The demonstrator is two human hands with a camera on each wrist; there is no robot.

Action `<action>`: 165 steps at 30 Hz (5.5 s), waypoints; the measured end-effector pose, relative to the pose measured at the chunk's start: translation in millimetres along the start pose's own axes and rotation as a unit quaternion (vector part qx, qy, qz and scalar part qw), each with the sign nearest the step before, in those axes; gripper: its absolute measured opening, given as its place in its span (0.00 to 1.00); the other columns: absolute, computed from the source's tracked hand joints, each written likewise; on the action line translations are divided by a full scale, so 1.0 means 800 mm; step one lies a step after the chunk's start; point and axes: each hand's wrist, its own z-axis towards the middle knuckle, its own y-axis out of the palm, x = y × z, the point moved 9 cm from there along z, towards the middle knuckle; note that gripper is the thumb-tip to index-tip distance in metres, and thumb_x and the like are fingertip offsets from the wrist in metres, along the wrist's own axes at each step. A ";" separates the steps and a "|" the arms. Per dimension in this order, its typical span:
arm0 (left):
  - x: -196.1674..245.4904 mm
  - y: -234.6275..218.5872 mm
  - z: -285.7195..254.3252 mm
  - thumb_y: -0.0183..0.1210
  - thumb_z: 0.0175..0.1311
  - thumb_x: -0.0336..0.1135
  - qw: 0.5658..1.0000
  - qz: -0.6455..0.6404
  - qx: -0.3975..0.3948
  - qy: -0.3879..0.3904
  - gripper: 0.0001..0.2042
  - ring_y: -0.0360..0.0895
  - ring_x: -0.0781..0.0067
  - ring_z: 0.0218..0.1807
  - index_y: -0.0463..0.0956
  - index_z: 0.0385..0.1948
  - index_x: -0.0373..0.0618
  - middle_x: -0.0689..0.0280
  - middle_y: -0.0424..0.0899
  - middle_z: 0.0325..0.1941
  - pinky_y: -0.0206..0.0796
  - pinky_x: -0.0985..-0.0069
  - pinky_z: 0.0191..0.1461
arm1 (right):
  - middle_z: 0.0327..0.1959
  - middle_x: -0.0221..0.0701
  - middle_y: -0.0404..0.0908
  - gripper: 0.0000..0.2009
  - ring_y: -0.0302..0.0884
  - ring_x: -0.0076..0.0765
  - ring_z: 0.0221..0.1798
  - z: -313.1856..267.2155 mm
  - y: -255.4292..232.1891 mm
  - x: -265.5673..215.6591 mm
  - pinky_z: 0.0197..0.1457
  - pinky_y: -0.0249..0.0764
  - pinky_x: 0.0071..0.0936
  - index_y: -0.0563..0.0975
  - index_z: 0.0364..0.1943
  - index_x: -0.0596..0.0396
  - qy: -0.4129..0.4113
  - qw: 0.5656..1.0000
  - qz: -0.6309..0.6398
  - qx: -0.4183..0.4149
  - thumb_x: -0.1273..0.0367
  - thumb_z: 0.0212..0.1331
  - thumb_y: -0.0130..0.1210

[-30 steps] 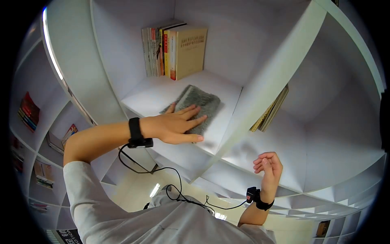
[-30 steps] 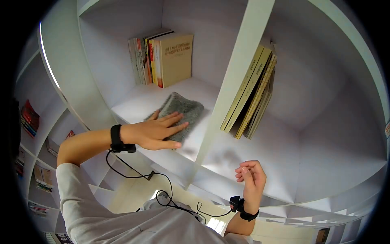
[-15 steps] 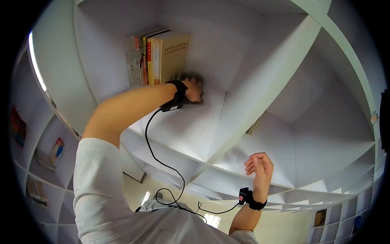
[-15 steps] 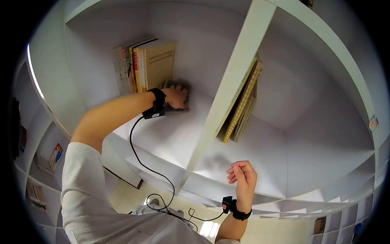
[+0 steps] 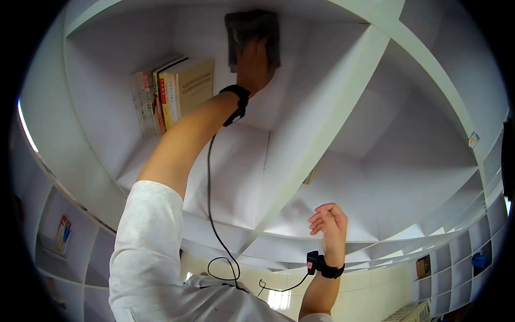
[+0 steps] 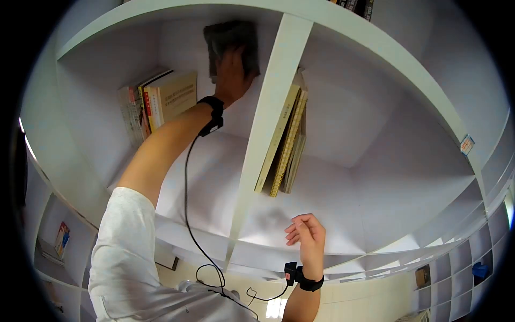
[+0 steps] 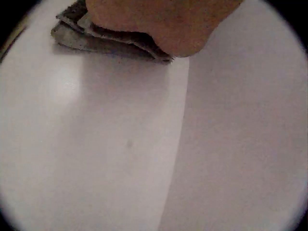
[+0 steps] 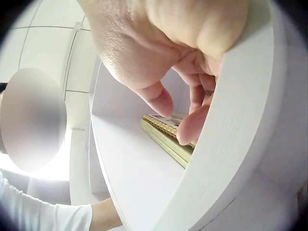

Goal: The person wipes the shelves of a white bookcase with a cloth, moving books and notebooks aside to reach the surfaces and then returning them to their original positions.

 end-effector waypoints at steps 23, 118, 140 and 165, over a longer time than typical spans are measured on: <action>0.111 -0.113 0.073 0.59 0.66 0.46 0.977 -0.015 0.003 0.213 0.19 0.72 0.62 0.60 0.75 0.56 0.54 0.67 0.76 0.61 0.67 0.62 0.63 | 0.27 0.28 0.82 0.08 0.75 0.19 0.27 -0.012 0.020 -0.005 0.29 0.67 0.18 0.78 0.36 0.55 -0.022 0.996 -0.089 0.004 0.65 0.66 0.55; 0.069 -0.509 0.309 0.57 0.62 0.40 0.816 0.466 0.127 0.318 0.24 0.63 0.59 0.70 0.72 0.62 0.51 0.63 0.72 0.66 0.53 0.60 0.74 | 0.27 0.33 0.83 0.06 0.79 0.24 0.30 -0.020 0.026 0.002 0.36 0.75 0.21 0.78 0.35 0.61 -0.049 0.992 0.044 -0.112 0.71 0.65 0.54; 0.053 -0.381 0.185 0.54 0.73 0.47 0.918 -0.051 -0.342 -0.192 0.28 0.77 0.70 0.49 0.69 0.60 0.26 0.54 0.82 0.48 0.66 0.77 0.58 | 0.35 0.29 0.82 0.06 0.82 0.24 0.40 -0.022 0.026 0.007 0.43 0.77 0.21 0.78 0.40 0.61 -0.011 0.983 0.054 -0.178 0.71 0.67 0.56; 0.258 -0.276 0.288 0.54 0.73 0.44 0.913 -0.314 -0.205 -0.159 0.15 0.81 0.79 0.33 0.78 0.43 0.40 0.67 0.84 0.35 0.76 0.76 0.42 | 0.32 0.26 0.83 0.09 0.81 0.20 0.35 -0.013 0.035 0.012 0.38 0.74 0.20 0.79 0.39 0.58 -0.043 0.954 0.083 -0.285 0.66 0.67 0.57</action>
